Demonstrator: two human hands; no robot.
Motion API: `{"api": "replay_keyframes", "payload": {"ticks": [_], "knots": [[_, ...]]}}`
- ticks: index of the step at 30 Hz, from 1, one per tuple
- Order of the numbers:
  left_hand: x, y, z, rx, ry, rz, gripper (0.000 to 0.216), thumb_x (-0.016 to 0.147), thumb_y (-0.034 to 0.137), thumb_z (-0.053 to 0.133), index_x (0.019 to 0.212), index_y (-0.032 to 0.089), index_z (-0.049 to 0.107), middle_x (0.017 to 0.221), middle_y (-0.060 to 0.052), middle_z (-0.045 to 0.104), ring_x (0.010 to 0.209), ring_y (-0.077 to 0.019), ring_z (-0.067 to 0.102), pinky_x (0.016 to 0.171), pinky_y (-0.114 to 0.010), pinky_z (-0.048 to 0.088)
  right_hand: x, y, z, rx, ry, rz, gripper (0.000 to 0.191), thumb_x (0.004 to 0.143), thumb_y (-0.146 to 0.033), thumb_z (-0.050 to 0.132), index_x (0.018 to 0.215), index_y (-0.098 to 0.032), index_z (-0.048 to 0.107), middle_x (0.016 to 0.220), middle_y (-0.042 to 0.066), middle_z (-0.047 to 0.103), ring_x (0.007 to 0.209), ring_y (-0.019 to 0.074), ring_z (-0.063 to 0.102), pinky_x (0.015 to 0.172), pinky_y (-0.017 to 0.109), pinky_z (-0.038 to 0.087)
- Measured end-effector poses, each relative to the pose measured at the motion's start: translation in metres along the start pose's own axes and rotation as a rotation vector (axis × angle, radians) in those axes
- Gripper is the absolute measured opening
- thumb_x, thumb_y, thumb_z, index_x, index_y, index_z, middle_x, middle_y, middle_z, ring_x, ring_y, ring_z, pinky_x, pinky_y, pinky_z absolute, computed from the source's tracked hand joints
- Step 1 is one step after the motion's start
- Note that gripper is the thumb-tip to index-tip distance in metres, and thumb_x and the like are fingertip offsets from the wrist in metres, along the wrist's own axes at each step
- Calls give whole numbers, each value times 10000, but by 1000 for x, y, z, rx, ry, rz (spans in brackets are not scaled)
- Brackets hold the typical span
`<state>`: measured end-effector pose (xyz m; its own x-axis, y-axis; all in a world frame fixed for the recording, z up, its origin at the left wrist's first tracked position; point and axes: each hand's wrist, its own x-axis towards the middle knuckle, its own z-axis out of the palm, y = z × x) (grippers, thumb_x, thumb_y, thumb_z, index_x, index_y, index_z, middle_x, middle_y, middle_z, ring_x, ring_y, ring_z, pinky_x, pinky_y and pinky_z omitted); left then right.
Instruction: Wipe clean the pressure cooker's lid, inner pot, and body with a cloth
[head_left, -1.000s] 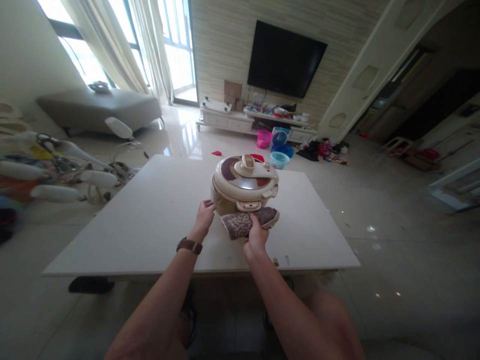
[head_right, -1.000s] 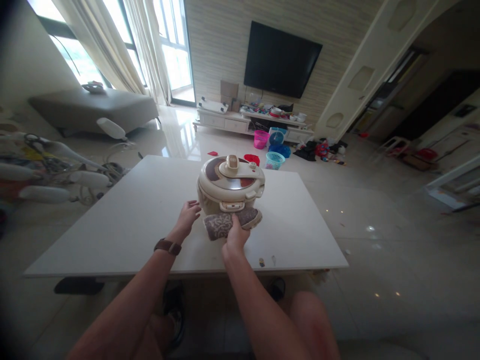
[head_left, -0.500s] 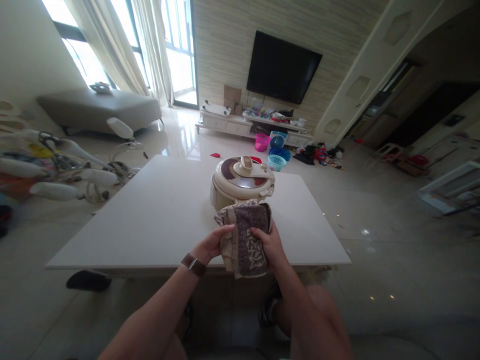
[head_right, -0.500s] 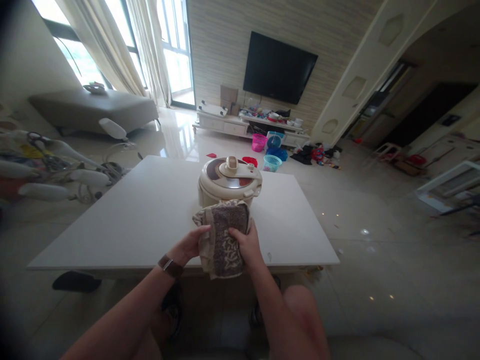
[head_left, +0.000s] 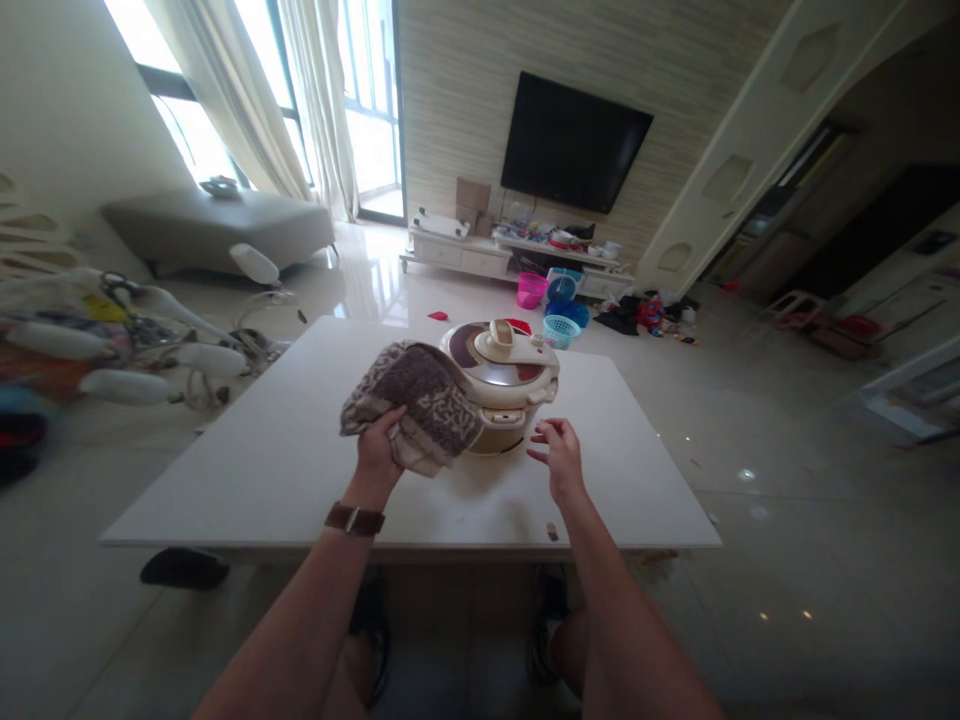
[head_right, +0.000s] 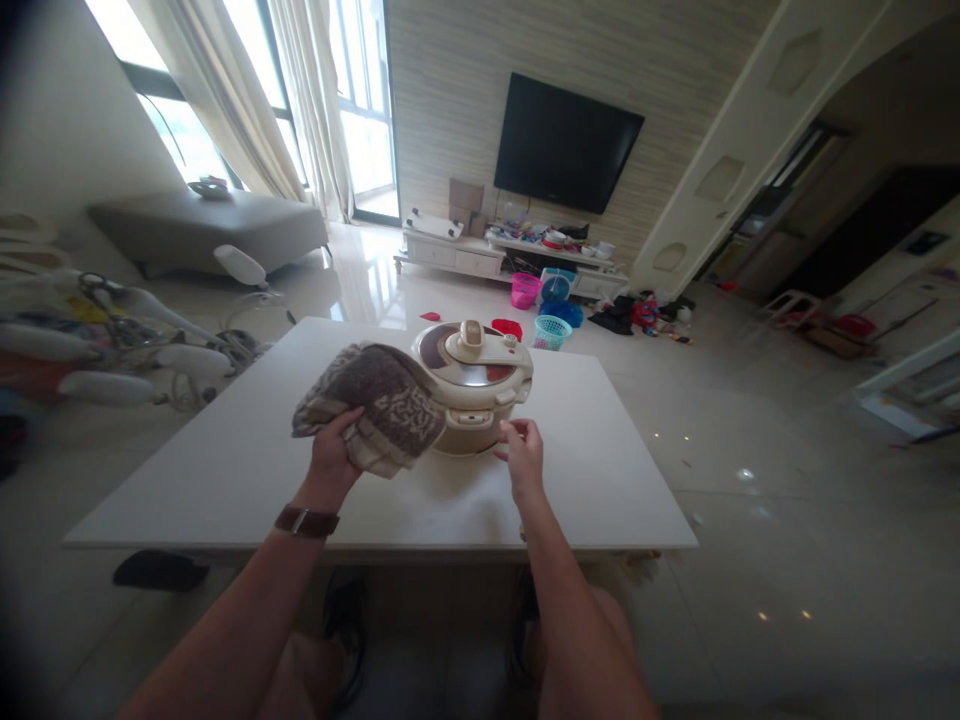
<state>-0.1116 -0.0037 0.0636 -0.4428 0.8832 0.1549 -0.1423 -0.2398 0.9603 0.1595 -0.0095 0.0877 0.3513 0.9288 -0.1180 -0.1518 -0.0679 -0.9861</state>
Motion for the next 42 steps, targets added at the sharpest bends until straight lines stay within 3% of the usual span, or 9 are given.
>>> {"api": "replay_keyframes", "payload": {"ticks": [5, 8, 11, 15, 19, 23, 33, 37, 42], "knots": [[-5, 1, 7, 271, 180, 271, 512, 857, 354, 779, 1326, 186, 662, 1314, -116, 749, 1373, -311, 635, 1238, -482, 472, 22, 37, -3, 22, 11, 120, 366, 642, -450, 802, 859, -212, 629, 861, 2, 695, 792, 184, 669, 591, 268, 573], [-17, 3, 31, 459, -15, 457, 620, 851, 291, 758, 1450, 201, 623, 1463, -132, 686, 1415, -340, 610, 1249, -469, 453, 25, 48, 2, 50, -31, 185, 344, 660, -452, 779, 869, -216, 642, 865, 17, 722, 788, 198, 685, 579, 276, 568], [-22, 4, 62, 593, -325, 567, 616, 871, 222, 714, 1483, 249, 647, 1544, -112, 639, 1591, -366, 413, 1357, -549, 246, 30, 46, 6, 95, -110, 186, 349, 696, -489, 752, 892, -215, 659, 863, 27, 742, 771, 206, 702, 568, 282, 560], [-13, -3, 84, 700, -376, 553, 708, 832, 215, 754, 1526, 273, 630, 1671, -65, 509, 1684, -401, 132, 1365, -649, 22, 37, 40, 6, 122, -132, 171, 375, 730, -514, 744, 938, -204, 695, 853, 32, 755, 742, 192, 707, 559, 260, 537], [6, -17, 78, 591, -114, 543, 684, 864, 276, 747, 1535, 248, 618, 1747, -46, 390, 1692, -369, 121, 1389, -584, 82, 39, 36, 1, 129, -119, 201, 370, 739, -504, 744, 953, -206, 694, 886, 40, 776, 731, 181, 709, 539, 241, 527], [17, -20, 72, 522, -38, 547, 495, 945, 289, 652, 1435, 228, 687, 1659, -60, 531, 1663, -298, 271, 1387, -514, 200, 39, 32, -2, 137, -101, 185, 351, 739, -488, 734, 946, -209, 691, 939, 47, 784, 756, 181, 717, 532, 234, 531], [-17, 14, 122, 645, -488, 528, 418, 838, 351, 825, 1250, 287, 799, 1483, -63, 687, 1613, -401, 356, 1377, -631, -27, 39, 32, 0, 135, -113, 193, 319, 686, -462, 721, 894, -222, 690, 896, 23, 776, 754, 179, 706, 531, 227, 514], [-8, 10, 115, 654, -357, 526, 644, 799, 286, 841, 1429, 267, 706, 1590, -69, 601, 1636, -421, 295, 1367, -643, -26, 40, 30, -1, 121, -100, 211, 339, 672, -469, 720, 900, -218, 695, 922, 33, 782, 754, 182, 706, 529, 231, 515], [12, -12, 90, 591, -102, 543, 584, 910, 244, 703, 1492, 260, 656, 1654, -51, 537, 1667, -348, 244, 1388, -582, 112, 43, 28, -6, 119, -94, 207, 329, 693, -460, 715, 911, -214, 704, 953, 46, 782, 780, 187, 717, 546, 235, 520]]}}
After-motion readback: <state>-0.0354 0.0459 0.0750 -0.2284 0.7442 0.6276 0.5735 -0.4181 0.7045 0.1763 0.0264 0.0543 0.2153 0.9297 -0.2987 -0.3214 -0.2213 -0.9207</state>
